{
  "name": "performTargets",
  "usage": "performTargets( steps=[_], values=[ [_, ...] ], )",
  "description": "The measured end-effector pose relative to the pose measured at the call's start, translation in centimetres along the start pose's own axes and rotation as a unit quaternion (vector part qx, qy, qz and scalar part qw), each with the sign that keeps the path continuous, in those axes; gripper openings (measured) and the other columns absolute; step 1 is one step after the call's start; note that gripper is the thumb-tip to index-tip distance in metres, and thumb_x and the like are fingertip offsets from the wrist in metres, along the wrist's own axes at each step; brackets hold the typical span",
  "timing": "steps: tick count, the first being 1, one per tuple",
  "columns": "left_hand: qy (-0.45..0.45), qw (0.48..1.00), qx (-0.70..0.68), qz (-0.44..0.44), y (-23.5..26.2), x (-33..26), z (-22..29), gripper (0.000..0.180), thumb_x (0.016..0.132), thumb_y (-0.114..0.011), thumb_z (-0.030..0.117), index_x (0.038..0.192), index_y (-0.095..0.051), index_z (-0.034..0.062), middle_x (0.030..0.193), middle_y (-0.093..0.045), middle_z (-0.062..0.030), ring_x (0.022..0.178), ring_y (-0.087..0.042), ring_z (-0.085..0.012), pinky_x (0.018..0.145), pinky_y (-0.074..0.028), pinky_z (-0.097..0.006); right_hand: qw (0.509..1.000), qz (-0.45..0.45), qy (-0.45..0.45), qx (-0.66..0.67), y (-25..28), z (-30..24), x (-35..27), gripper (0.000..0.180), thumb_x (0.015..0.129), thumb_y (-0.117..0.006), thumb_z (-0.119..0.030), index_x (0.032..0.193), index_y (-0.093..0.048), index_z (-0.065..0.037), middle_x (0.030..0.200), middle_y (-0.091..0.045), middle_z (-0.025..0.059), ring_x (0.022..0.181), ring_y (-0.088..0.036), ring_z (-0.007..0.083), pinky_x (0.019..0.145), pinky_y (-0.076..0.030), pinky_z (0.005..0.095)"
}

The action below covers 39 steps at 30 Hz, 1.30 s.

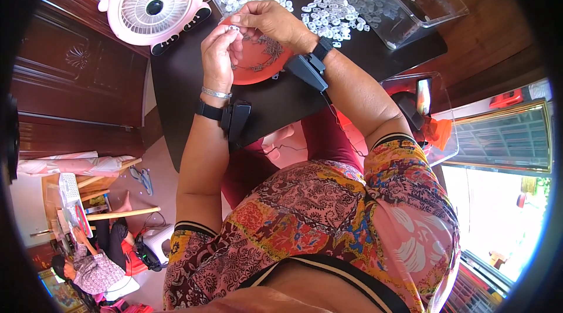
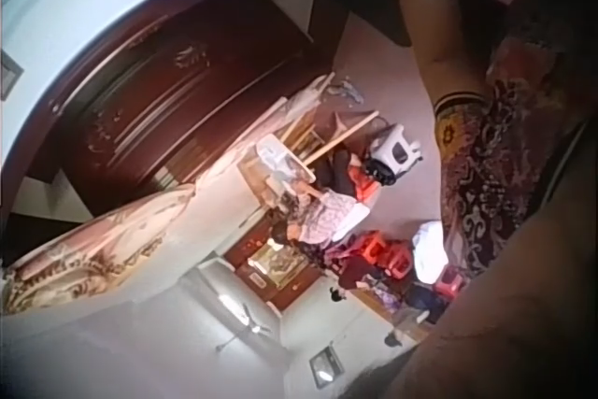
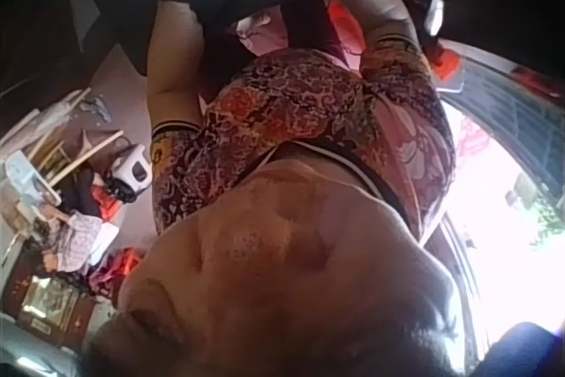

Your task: The recorder is manually assembling small metal rings into white plastic components on a table.

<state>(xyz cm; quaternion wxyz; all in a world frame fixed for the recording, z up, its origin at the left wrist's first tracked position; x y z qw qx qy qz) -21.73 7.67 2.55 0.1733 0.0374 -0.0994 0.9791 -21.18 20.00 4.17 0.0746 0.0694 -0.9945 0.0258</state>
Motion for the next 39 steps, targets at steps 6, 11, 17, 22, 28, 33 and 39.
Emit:
performTargets(
  steps=[6, 11, 17, 22, 28, 33, 39],
  values=[
    [-0.008, 1.000, -0.014, 0.003, -0.1, 0.0, 0.1, 0.017, 0.083, -0.053, 0.018, 0.074, -0.061, 0.0046, 0.058, -0.052, 0.0004, 0.044, -0.043, -0.0064, 0.040, -0.029, -0.018, 1.000, -0.009, -0.001, -0.021, -0.2, -0.2, -0.1, 0.024, 0.090, -0.062, -0.030, 0.082, -0.063, -0.007, 0.067, -0.056, -0.0034, 0.063, -0.051, 0.0051, 0.061, -0.041, 0.0202],
    [-0.014, 1.000, -0.015, 0.013, -0.2, -0.1, 0.3, 0.017, 0.082, -0.054, 0.018, 0.071, -0.059, 0.0056, 0.057, -0.051, 0.0005, 0.044, -0.042, -0.0066, 0.039, -0.028, -0.019, 0.999, -0.005, 0.007, -0.045, -0.1, -0.4, -0.1, 0.024, 0.090, -0.061, -0.028, 0.081, -0.062, -0.006, 0.066, -0.055, -0.0029, 0.062, -0.050, 0.0054, 0.060, -0.041, 0.0206],
    [-0.018, 1.000, -0.015, 0.010, 0.0, 0.0, 0.2, 0.017, 0.081, -0.054, 0.018, 0.072, -0.059, 0.0050, 0.057, -0.051, -0.0001, 0.044, -0.042, -0.0068, 0.039, -0.028, -0.019, 0.995, 0.004, 0.031, -0.090, -0.4, -1.1, -0.2, 0.025, 0.090, -0.062, -0.028, 0.083, -0.063, -0.004, 0.066, -0.055, -0.0024, 0.062, -0.049, 0.0052, 0.059, -0.040, 0.0202],
    [-0.026, 1.000, -0.008, 0.012, -0.1, -0.1, 0.3, 0.016, 0.081, -0.054, 0.016, 0.072, -0.059, 0.0047, 0.058, -0.051, -0.0001, 0.044, -0.042, -0.0069, 0.039, -0.028, -0.019, 0.993, 0.002, 0.047, -0.104, -0.6, -1.5, -0.3, 0.024, 0.089, -0.063, -0.028, 0.084, -0.063, -0.004, 0.067, -0.056, -0.0024, 0.062, -0.049, 0.0051, 0.059, -0.040, 0.0200],
    [-0.020, 1.000, 0.004, 0.016, 0.0, -0.1, 0.4, 0.017, 0.081, -0.054, 0.017, 0.070, -0.059, 0.0044, 0.057, -0.050, 0.0000, 0.044, -0.041, -0.0069, 0.040, -0.028, -0.019, 0.992, 0.021, 0.049, -0.117, 1.0, -0.7, 0.2, 0.024, 0.089, -0.062, -0.027, 0.085, -0.063, -0.004, 0.068, -0.056, -0.0025, 0.063, -0.049, 0.0052, 0.059, -0.041, 0.0202],
    [-0.012, 1.000, -0.010, 0.006, 0.4, 0.1, 0.0, 0.015, 0.082, -0.056, 0.015, 0.073, -0.060, 0.0034, 0.063, -0.054, -0.0003, 0.049, -0.045, -0.0060, 0.041, -0.032, -0.019, 0.991, 0.013, 0.045, -0.123, 0.0, -0.8, 0.0, 0.024, 0.090, -0.062, -0.027, 0.086, -0.063, -0.003, 0.069, -0.056, -0.0025, 0.065, -0.049, 0.0050, 0.061, -0.041, 0.0198],
    [-0.015, 1.000, 0.001, 0.002, 0.4, 0.1, 0.0, 0.016, 0.082, -0.055, 0.015, 0.073, -0.060, 0.0029, 0.061, -0.053, 0.0003, 0.048, -0.044, -0.0059, 0.041, -0.031, -0.019, 0.990, 0.002, 0.039, -0.138, 0.0, -0.5, 0.1, 0.023, 0.090, -0.061, -0.025, 0.087, -0.064, -0.002, 0.071, -0.057, -0.0022, 0.066, -0.049, 0.0048, 0.062, -0.041, 0.0201]
  ],
)
Point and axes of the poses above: each hand's wrist, its own x-axis towards the middle knuckle, its own y-axis out of the back of the hand, z = x × y, the point moved 7 cm from there along x, towards the middle knuckle
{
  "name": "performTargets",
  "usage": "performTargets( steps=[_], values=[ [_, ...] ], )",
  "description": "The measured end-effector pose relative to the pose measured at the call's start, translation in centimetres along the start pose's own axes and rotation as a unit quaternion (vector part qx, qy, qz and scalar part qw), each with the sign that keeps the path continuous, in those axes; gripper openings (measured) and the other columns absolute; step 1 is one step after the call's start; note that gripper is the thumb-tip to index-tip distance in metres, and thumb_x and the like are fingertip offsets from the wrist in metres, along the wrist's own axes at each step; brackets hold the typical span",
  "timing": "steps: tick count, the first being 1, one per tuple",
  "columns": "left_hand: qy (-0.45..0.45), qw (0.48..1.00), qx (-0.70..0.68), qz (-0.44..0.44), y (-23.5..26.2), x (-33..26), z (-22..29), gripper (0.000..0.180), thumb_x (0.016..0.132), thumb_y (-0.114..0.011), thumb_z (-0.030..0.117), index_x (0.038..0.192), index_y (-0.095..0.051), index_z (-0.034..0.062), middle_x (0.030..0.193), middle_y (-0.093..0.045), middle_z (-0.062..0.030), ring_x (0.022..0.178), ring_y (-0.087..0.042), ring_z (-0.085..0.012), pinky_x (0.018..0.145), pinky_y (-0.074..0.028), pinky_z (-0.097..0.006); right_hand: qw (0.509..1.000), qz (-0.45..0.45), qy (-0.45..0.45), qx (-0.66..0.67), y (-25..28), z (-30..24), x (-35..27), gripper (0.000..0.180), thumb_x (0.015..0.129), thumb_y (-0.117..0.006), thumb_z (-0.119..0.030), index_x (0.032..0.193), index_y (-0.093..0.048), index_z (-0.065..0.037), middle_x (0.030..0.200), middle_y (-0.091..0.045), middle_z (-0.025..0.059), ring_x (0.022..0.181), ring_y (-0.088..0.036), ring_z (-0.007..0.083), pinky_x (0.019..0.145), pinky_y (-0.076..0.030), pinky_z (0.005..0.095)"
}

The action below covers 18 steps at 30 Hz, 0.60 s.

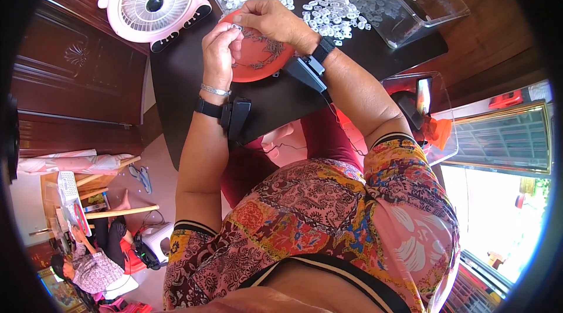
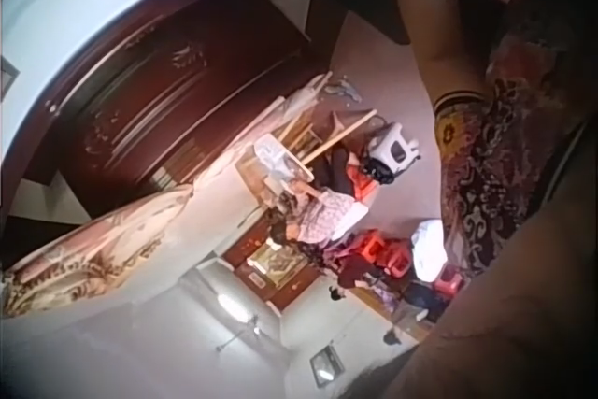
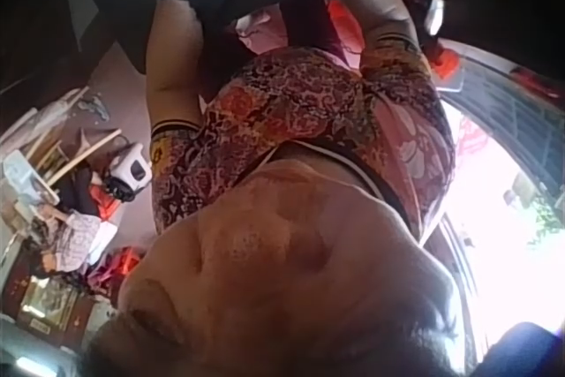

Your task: The recorder is manually assembling small metal rings into white plastic components on a table.

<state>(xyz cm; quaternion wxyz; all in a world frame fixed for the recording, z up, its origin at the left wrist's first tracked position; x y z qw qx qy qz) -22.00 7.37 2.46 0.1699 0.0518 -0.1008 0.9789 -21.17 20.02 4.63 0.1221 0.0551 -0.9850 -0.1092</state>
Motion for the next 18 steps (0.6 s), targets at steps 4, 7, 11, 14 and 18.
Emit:
performTargets(
  steps=[4, 7, 11, 14, 18],
  values=[
    [0.012, 1.000, 0.008, -0.013, -0.1, 0.0, -0.2, 0.014, 0.082, -0.056, 0.013, 0.074, -0.060, 0.0021, 0.065, -0.055, 0.0006, 0.052, -0.047, -0.0048, 0.042, -0.035, -0.019, 1.000, -0.004, -0.012, -0.013, 0.0, 0.2, 0.0, 0.022, 0.090, -0.060, -0.023, 0.087, -0.064, -0.002, 0.071, -0.058, -0.0022, 0.067, -0.050, 0.0047, 0.063, -0.041, 0.0203],
    [0.025, 1.000, 0.017, 0.002, 0.0, -0.1, -0.4, 0.014, 0.082, -0.055, 0.013, 0.074, -0.060, 0.0021, 0.065, -0.055, 0.0006, 0.051, -0.047, -0.0048, 0.042, -0.035, -0.019, 1.000, -0.010, 0.005, -0.005, -0.2, 0.2, 0.1, 0.021, 0.090, -0.060, -0.022, 0.088, -0.064, -0.001, 0.072, -0.058, -0.0024, 0.067, -0.050, 0.0045, 0.064, -0.042, 0.0201],
    [0.007, 1.000, 0.012, -0.001, -0.1, -0.1, -0.4, 0.014, 0.082, -0.056, 0.013, 0.074, -0.060, 0.0021, 0.065, -0.055, 0.0005, 0.052, -0.047, -0.0048, 0.041, -0.035, -0.019, 1.000, -0.018, -0.002, 0.002, -0.4, 0.8, 0.2, 0.021, 0.091, -0.059, -0.021, 0.089, -0.064, -0.001, 0.073, -0.059, -0.0026, 0.068, -0.050, 0.0040, 0.065, -0.042, 0.0198],
    [0.025, 1.000, 0.008, 0.013, -0.2, -0.3, -0.3, 0.014, 0.082, -0.056, 0.012, 0.075, -0.061, 0.0019, 0.065, -0.055, 0.0003, 0.052, -0.047, -0.0048, 0.041, -0.036, -0.019, 1.000, -0.003, -0.011, 0.015, -0.4, 0.6, 0.0, 0.023, 0.090, -0.060, -0.024, 0.088, -0.065, -0.001, 0.072, -0.058, -0.0024, 0.067, -0.051, 0.0043, 0.066, -0.043, 0.0197],
    [0.015, 1.000, -0.011, 0.017, 0.0, -0.1, -0.2, 0.013, 0.082, -0.056, 0.012, 0.075, -0.061, 0.0017, 0.066, -0.056, 0.0000, 0.052, -0.048, -0.0047, 0.042, -0.036, -0.019, 0.999, 0.012, -0.023, 0.031, -0.3, -0.2, -0.3, 0.027, 0.089, -0.062, -0.030, 0.085, -0.066, -0.004, 0.069, -0.058, -0.0017, 0.066, -0.053, 0.0058, 0.064, -0.044, 0.0203]
  ],
)
Point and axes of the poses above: each hand's wrist, its own x-axis towards the middle knuckle, its own y-axis out of the back of the hand, z = x × y, the point moved 7 cm from there along x, towards the middle knuckle
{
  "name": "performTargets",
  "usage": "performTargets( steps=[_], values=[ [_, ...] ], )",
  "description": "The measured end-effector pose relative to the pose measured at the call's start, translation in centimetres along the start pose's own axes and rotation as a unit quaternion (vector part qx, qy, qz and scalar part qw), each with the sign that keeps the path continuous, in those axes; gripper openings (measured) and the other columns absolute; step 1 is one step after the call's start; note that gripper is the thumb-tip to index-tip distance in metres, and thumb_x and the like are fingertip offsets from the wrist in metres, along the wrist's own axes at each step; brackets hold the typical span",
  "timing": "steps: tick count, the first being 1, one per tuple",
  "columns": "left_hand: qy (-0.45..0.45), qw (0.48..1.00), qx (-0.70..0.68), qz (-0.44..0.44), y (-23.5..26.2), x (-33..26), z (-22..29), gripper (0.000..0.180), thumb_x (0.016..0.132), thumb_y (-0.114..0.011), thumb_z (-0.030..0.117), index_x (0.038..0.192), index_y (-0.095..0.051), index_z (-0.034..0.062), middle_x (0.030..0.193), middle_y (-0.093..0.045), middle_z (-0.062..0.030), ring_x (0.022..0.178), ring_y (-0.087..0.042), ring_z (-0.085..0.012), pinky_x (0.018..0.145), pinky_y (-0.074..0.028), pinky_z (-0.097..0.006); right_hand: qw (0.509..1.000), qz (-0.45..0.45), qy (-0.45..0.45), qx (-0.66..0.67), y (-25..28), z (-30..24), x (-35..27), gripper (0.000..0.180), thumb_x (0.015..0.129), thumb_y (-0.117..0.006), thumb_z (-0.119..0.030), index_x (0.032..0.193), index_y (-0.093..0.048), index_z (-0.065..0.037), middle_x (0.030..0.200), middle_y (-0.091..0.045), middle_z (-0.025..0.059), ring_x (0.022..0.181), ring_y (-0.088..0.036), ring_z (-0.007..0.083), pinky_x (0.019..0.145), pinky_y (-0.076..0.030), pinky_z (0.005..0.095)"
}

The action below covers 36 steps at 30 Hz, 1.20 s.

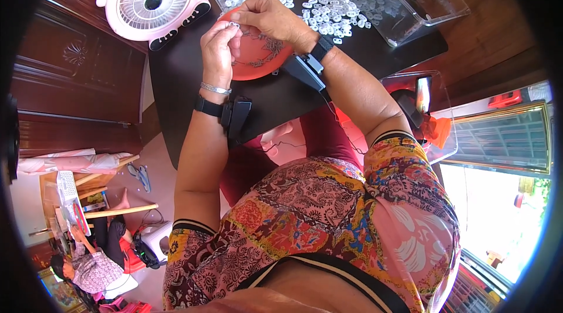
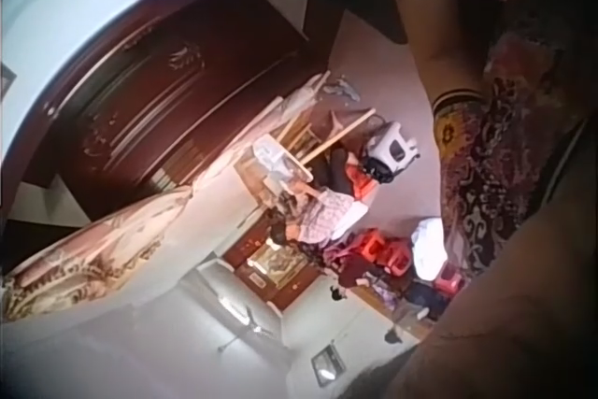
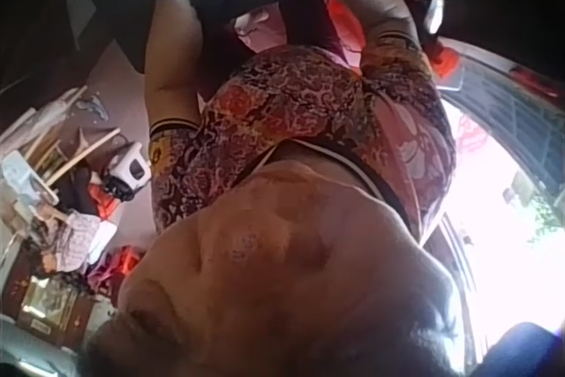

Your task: The recorder is manually assembling small metal rings into white plastic components on a table.

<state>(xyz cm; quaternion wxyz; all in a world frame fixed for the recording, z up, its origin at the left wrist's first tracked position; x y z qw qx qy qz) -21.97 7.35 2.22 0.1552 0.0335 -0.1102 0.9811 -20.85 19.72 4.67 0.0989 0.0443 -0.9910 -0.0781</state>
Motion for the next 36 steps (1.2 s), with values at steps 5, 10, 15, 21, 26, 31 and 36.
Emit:
performTargets(
  steps=[5, 10, 15, 21, 26, 31, 36],
  values=[
    [-0.010, 1.000, -0.011, -0.017, 0.0, 0.1, 0.1, 0.012, 0.082, -0.056, 0.011, 0.076, -0.061, 0.0017, 0.066, -0.056, -0.0002, 0.052, -0.048, -0.0045, 0.043, -0.037, -0.018, 1.000, -0.010, -0.005, 0.010, 0.0, 0.0, 0.0, 0.030, 0.089, -0.062, -0.034, 0.083, -0.066, -0.004, 0.067, -0.059, -0.0013, 0.064, -0.054, 0.0065, 0.063, -0.044, 0.0206],
    [-0.008, 1.000, -0.004, -0.002, 0.1, 0.0, 0.2, 0.012, 0.082, -0.057, 0.011, 0.077, -0.062, 0.0013, 0.066, -0.057, -0.0008, 0.052, -0.048, -0.0050, 0.042, -0.037, -0.019, 0.999, -0.029, -0.019, 0.009, 0.1, 0.6, 0.3, 0.033, 0.091, -0.059, -0.035, 0.081, -0.065, -0.005, 0.067, -0.059, -0.0011, 0.063, -0.055, 0.0066, 0.063, -0.044, 0.0205],
    [-0.002, 1.000, -0.011, 0.007, 0.5, 0.3, -0.3, 0.012, 0.081, -0.057, 0.011, 0.077, -0.062, 0.0012, 0.068, -0.058, -0.0016, 0.052, -0.049, -0.0056, 0.041, -0.038, -0.019, 0.999, -0.021, -0.014, 0.027, 0.4, 0.5, 0.3, 0.030, 0.092, -0.058, -0.033, 0.084, -0.064, -0.005, 0.070, -0.059, -0.0011, 0.064, -0.054, 0.0063, 0.062, -0.043, 0.0203],
    [-0.001, 1.000, -0.002, 0.005, 0.4, 0.2, -0.3, 0.012, 0.081, -0.057, 0.011, 0.077, -0.062, 0.0009, 0.068, -0.059, -0.0017, 0.052, -0.049, -0.0057, 0.041, -0.038, -0.019, 0.999, -0.050, 0.008, 0.011, 0.3, 0.3, 0.4, 0.021, 0.091, -0.058, -0.023, 0.090, -0.063, -0.003, 0.074, -0.058, -0.0015, 0.068, -0.053, 0.0054, 0.065, -0.043, 0.0202],
    [-0.003, 1.000, -0.001, -0.002, 0.1, -0.2, 0.1, 0.011, 0.082, -0.056, 0.010, 0.077, -0.061, 0.0005, 0.068, -0.058, -0.0014, 0.052, -0.049, -0.0056, 0.041, -0.038, -0.019, 0.998, -0.048, 0.041, -0.028, 0.0, 0.1, 0.3, 0.019, 0.092, -0.057, -0.018, 0.092, -0.062, 0.000, 0.078, -0.059, -0.0005, 0.072, -0.052, 0.0051, 0.069, -0.044, 0.0211],
    [-0.005, 1.000, 0.015, -0.020, -0.1, -0.1, -0.3, 0.013, 0.082, -0.055, 0.011, 0.076, -0.060, 0.0013, 0.065, -0.055, -0.0005, 0.050, -0.047, -0.0059, 0.040, -0.035, -0.019, 0.987, -0.055, 0.081, -0.128, 0.2, 0.2, 0.4, 0.020, 0.092, -0.055, -0.018, 0.091, -0.061, 0.001, 0.077, -0.059, -0.0007, 0.073, -0.050, 0.0061, 0.069, -0.044, 0.0229],
    [0.000, 0.999, 0.027, -0.026, -0.3, -0.3, 0.2, 0.014, 0.082, -0.055, 0.013, 0.075, -0.060, 0.0016, 0.063, -0.054, -0.0006, 0.049, -0.046, -0.0058, 0.040, -0.035, -0.019, 0.985, -0.043, 0.078, -0.148, 0.2, -0.3, 0.2, 0.022, 0.092, -0.055, -0.019, 0.090, -0.062, 0.002, 0.075, -0.059, -0.0001, 0.073, -0.050, 0.0051, 0.069, -0.044, 0.0230]
  ],
)
Point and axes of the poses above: each hand's wrist, its own x-axis towards the middle knuckle, its own y-axis out of the back of the hand, z = x × y, the point moved 7 cm from there along x, towards the middle knuckle
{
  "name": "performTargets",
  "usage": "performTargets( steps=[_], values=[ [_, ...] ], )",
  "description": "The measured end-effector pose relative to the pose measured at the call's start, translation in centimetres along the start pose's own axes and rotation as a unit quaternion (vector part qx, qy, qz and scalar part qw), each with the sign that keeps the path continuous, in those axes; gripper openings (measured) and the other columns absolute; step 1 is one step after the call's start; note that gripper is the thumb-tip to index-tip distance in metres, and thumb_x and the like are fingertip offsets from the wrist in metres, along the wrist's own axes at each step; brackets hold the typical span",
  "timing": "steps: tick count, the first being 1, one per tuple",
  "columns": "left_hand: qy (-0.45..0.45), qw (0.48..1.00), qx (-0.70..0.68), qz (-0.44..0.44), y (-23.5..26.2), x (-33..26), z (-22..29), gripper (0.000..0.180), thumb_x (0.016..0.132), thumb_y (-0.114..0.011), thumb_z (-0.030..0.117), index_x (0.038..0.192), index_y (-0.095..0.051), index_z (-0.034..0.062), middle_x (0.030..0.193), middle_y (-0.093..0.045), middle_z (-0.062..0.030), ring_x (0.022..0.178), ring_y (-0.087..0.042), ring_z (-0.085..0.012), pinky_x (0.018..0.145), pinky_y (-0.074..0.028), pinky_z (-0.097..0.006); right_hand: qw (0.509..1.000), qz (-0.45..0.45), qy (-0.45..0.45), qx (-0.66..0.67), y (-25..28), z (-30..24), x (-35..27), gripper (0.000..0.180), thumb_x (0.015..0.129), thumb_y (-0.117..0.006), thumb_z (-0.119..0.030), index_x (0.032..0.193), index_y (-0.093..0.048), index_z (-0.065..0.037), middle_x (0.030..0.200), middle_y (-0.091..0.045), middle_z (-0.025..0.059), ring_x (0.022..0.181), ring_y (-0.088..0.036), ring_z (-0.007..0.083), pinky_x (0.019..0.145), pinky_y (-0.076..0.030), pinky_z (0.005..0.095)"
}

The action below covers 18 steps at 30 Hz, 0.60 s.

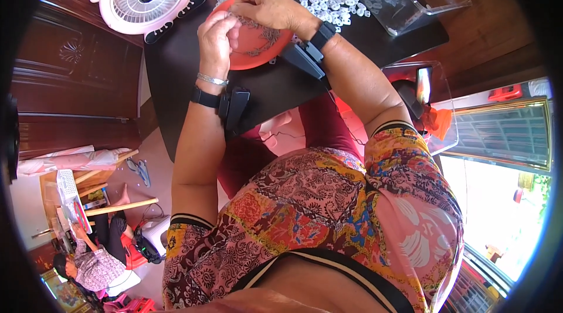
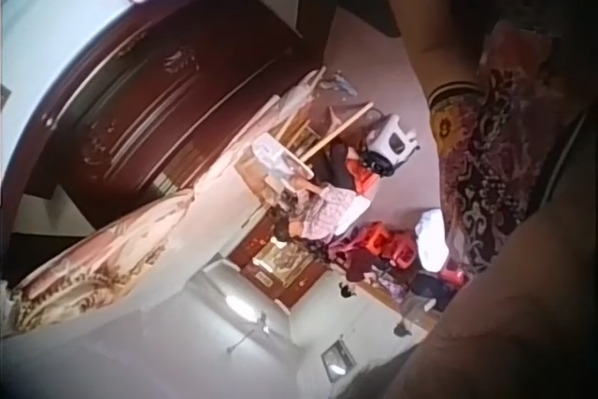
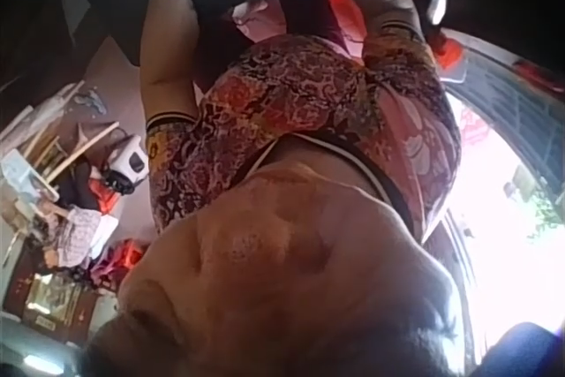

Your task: The recorder is manually assembling small metal rings into white plastic components on a table.

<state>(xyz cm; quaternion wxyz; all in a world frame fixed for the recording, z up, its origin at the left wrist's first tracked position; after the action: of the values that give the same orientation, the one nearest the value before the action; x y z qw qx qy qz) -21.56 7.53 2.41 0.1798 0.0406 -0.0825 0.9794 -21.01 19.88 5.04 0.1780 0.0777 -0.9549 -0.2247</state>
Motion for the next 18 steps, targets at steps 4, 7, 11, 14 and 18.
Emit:
performTargets(
  steps=[4, 7, 11, 14, 18],
  values=[
    [-0.014, 0.999, -0.033, 0.019, 0.1, 0.4, -0.1, 0.012, 0.081, -0.058, 0.012, 0.080, -0.062, 0.0012, 0.069, -0.060, -0.0022, 0.052, -0.050, -0.0056, 0.042, -0.039, -0.019, 0.999, 0.029, -0.030, 0.003, 0.6, -0.4, -0.1, 0.034, 0.092, -0.058, -0.034, 0.091, -0.064, -0.001, 0.074, -0.059, 0.0000, 0.070, -0.051, 0.0056, 0.064, -0.044, 0.0227],
    [-0.019, 0.999, -0.018, 0.029, 0.1, 0.6, -0.2, 0.012, 0.081, -0.059, 0.012, 0.080, -0.063, 0.0011, 0.070, -0.061, -0.0027, 0.054, -0.051, -0.0066, 0.043, -0.039, -0.020, 0.990, 0.141, -0.002, -0.027, 3.3, -2.2, -1.1, 0.037, 0.089, -0.061, -0.037, 0.090, -0.066, -0.001, 0.073, -0.060, 0.0006, 0.069, -0.053, 0.0053, 0.060, -0.044, 0.0235],
    [-0.058, 0.996, -0.002, 0.062, 1.1, 0.4, 0.0, 0.010, 0.080, -0.058, 0.010, 0.075, -0.063, 0.0022, 0.066, -0.059, -0.0010, 0.054, -0.050, -0.0075, 0.045, -0.037, -0.020, 0.972, 0.204, 0.061, -0.099, 6.5, -9.3, -3.5, 0.023, 0.088, -0.063, -0.020, 0.085, -0.063, 0.003, 0.066, -0.061, 0.0092, 0.063, -0.052, 0.0098, 0.056, -0.044, 0.0291],
    [-0.055, 0.997, 0.010, 0.052, 0.9, 0.1, 0.5, 0.012, 0.081, -0.057, 0.012, 0.074, -0.062, 0.0035, 0.063, -0.056, -0.0006, 0.048, -0.047, -0.0072, 0.040, -0.031, -0.020, 0.975, 0.196, -0.021, -0.100, 8.0, -10.3, -6.9, 0.021, 0.084, -0.065, -0.016, 0.091, -0.063, 0.003, 0.077, -0.063, 0.0125, 0.068, -0.059, 0.0139, 0.063, -0.051, 0.0293],
    [-0.091, 0.996, 0.007, 0.021, -0.5, -0.5, 1.8, 0.013, 0.080, -0.056, 0.010, 0.071, -0.059, 0.0021, 0.063, -0.055, -0.0010, 0.050, -0.046, -0.0063, 0.043, -0.035, -0.020, 0.958, 0.200, -0.005, -0.204, 8.1, -5.0, -11.7, 0.019, 0.086, -0.064, -0.019, 0.090, -0.066, 0.000, 0.071, -0.062, 0.0036, 0.068, -0.055, 0.0069, 0.062, -0.045, 0.0235]
  ],
)
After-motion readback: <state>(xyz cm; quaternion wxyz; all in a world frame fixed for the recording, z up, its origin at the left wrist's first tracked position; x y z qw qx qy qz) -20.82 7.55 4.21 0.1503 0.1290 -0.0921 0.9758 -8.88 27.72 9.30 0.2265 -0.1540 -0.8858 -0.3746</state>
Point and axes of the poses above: each hand's wrist, its own x-axis towards the middle knuckle, its own y-axis out of the back of the hand, z = x × y, the point moved 7 cm from there along x, towards the middle knuckle
